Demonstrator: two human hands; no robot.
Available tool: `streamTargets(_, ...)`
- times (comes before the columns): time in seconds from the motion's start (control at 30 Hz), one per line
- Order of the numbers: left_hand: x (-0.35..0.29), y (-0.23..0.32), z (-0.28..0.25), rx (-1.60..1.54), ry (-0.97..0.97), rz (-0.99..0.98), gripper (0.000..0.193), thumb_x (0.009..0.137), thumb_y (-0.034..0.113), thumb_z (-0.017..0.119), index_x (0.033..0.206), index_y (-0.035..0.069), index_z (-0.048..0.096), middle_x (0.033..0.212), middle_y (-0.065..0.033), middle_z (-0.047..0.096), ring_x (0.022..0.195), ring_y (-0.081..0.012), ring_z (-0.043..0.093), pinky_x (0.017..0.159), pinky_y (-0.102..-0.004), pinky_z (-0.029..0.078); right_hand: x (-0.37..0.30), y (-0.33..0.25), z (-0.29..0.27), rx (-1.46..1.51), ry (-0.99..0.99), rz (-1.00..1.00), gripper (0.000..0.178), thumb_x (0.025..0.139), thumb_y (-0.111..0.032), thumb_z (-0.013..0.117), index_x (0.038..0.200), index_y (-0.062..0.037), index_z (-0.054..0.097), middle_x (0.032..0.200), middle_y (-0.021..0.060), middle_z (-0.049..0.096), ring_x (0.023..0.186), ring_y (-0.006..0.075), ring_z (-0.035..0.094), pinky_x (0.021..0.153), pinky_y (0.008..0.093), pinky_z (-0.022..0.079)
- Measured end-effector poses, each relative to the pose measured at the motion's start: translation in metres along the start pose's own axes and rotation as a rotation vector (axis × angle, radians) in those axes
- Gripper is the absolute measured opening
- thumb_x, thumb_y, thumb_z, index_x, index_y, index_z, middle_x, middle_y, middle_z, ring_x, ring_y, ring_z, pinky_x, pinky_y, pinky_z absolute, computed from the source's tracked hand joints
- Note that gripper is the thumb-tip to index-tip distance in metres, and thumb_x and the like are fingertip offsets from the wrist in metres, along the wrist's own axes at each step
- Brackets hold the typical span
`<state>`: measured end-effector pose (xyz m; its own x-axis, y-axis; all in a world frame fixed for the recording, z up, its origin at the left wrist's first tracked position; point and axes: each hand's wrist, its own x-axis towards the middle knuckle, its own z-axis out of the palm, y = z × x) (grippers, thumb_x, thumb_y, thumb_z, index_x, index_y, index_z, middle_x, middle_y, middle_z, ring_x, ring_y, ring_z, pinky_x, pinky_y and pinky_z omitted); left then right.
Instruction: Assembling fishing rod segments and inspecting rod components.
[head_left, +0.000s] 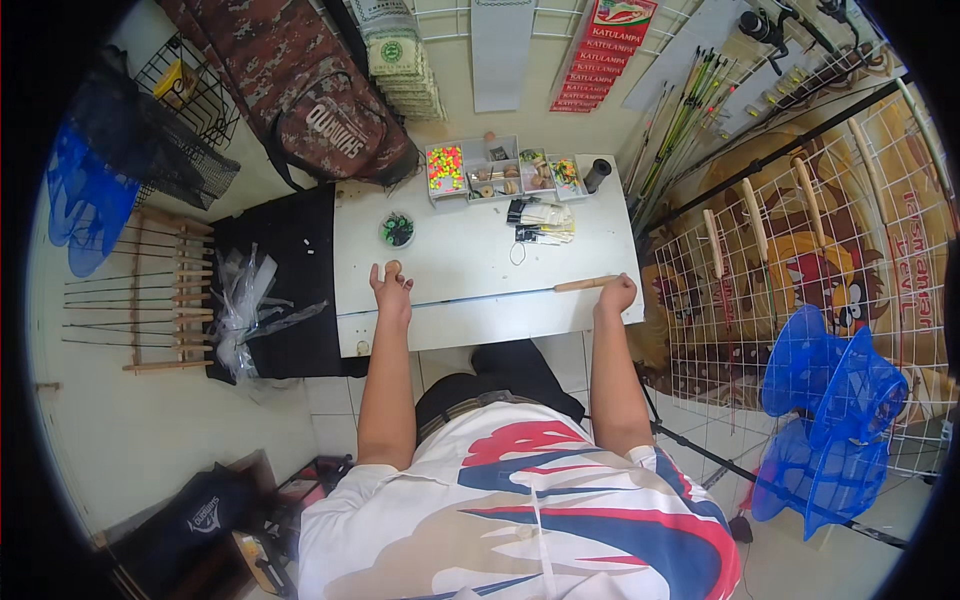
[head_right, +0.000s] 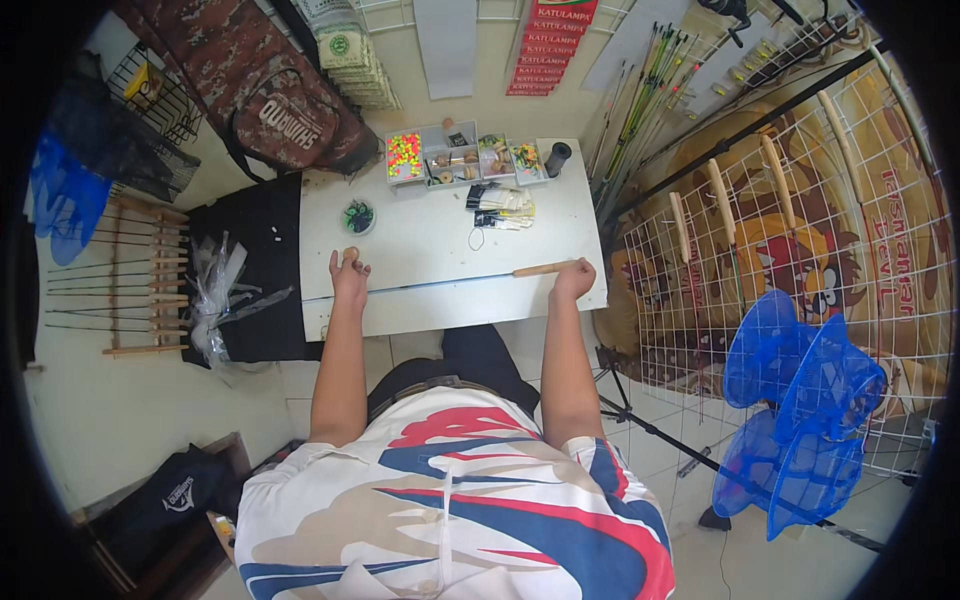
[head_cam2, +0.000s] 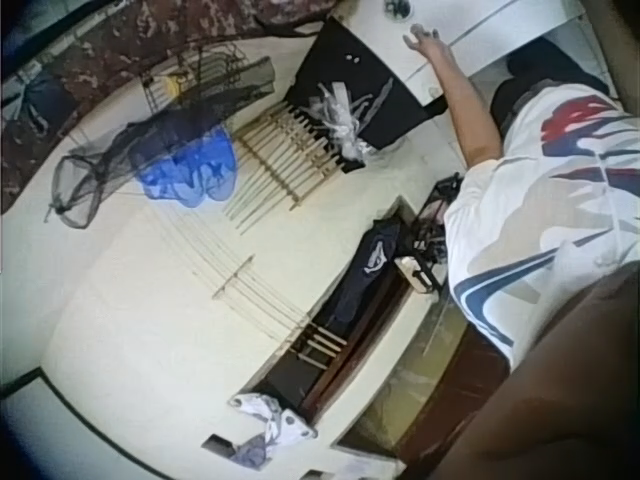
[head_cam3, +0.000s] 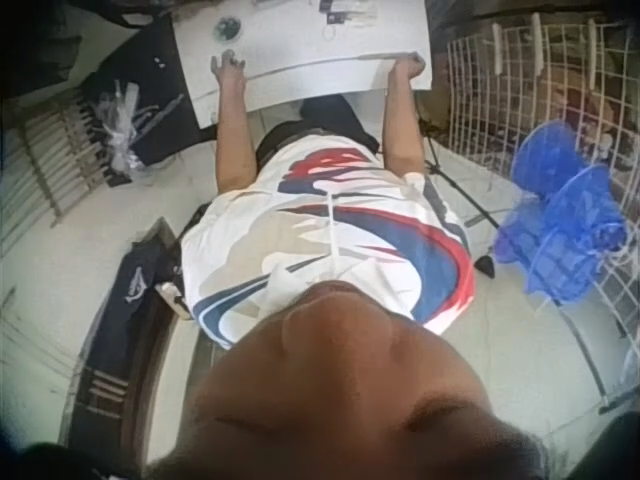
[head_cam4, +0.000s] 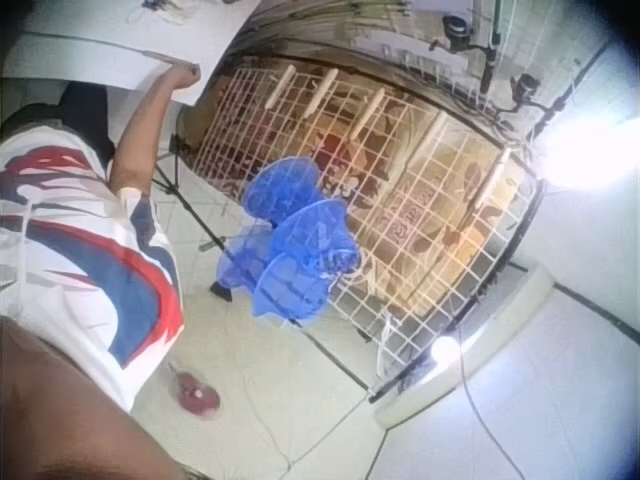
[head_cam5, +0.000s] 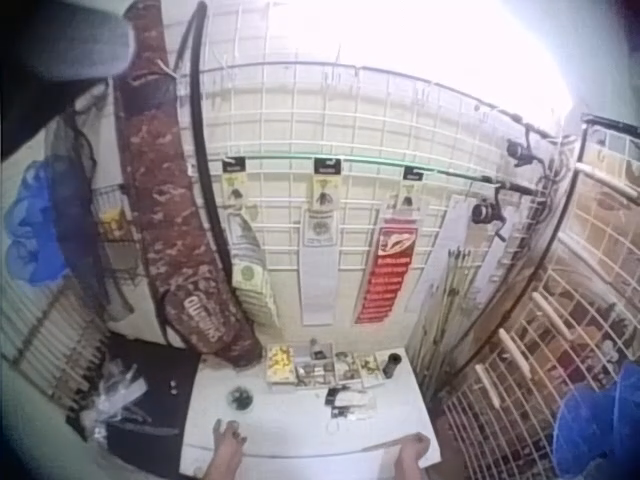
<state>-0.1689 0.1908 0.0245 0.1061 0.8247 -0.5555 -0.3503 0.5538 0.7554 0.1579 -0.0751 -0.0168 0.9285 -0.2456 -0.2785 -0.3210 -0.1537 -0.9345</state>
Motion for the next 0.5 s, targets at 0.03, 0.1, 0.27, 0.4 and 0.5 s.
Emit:
streamTargets(0.03, -0.001, 0.000, 0.002, 0.012, 0.001, 0.000, 0.063, 0.100, 0.021, 0.057, 0.150, 0.022, 0.019, 0.098, -0.0022, 0.052, 0.081, -0.0119, 0.049, 0.080, -0.0373, 0.047, 0.003, -0.002, -0.001, -0.001, 0.003, -0.001, 0.019, 0.097, -0.008, 0.052, 0.109, 0.0045, 0.059, 0.117, 0.0168, 0.062, 0.108, 0.0260, 0.061, 0.093, 0.0338, 0.047)
streamTargets(0.1, -0.011, -0.002, 0.015, 0.156, 0.016, 0.010, 0.059, 0.101, 0.023, 0.057, 0.149, 0.021, 0.023, 0.103, -0.0025, 0.053, 0.085, -0.0121, 0.049, 0.080, -0.0359, 0.047, 0.012, -0.004, -0.003, 0.043, 0.042, 0.041, 0.025, 0.098, -0.012, 0.051, 0.115, 0.0057, 0.055, 0.120, 0.0162, 0.062, 0.109, 0.0274, 0.060, 0.092, 0.0374, 0.048)
streamTargets(0.27, -0.003, -0.021, 0.006, 0.524, -0.160, 0.006, 0.040, 0.101, 0.030, 0.056, 0.136, 0.012, 0.051, 0.123, -0.0029, 0.059, 0.100, -0.0129, 0.052, 0.077, -0.0293, 0.045, -0.025, -0.051, 0.011, 0.408, -0.336, 0.311, 0.029, 0.101, -0.019, 0.047, 0.121, 0.0019, 0.049, 0.118, 0.0136, 0.062, 0.109, 0.0290, 0.060, 0.086, 0.0412, 0.051)
streamTargets(0.4, -0.006, -0.042, 0.025, 0.726, -0.267, 0.088, 0.040, 0.097, 0.032, 0.062, 0.130, 0.009, 0.056, 0.119, -0.0026, 0.062, 0.098, -0.0128, 0.057, 0.079, -0.0281, 0.046, -0.023, -0.073, 0.012, 0.563, -0.510, 0.340, 0.015, 0.102, -0.023, 0.051, 0.105, -0.0081, 0.050, 0.081, 0.0004, 0.048, 0.070, 0.0143, 0.050, 0.073, 0.0373, 0.049)
streamTargets(0.5, -0.001, -0.066, 0.033, 0.859, -0.386, 0.041, 0.045, 0.093, 0.032, 0.067, 0.128, 0.008, 0.056, 0.113, -0.0020, 0.064, 0.100, -0.0149, 0.059, 0.084, -0.0287, 0.048, -0.037, -0.111, 0.015, 0.514, -0.520, 0.300, 0.015, 0.101, -0.026, 0.056, 0.094, -0.0135, 0.050, 0.066, -0.0059, 0.033, 0.050, 0.0058, 0.031, 0.056, 0.0271, 0.040)
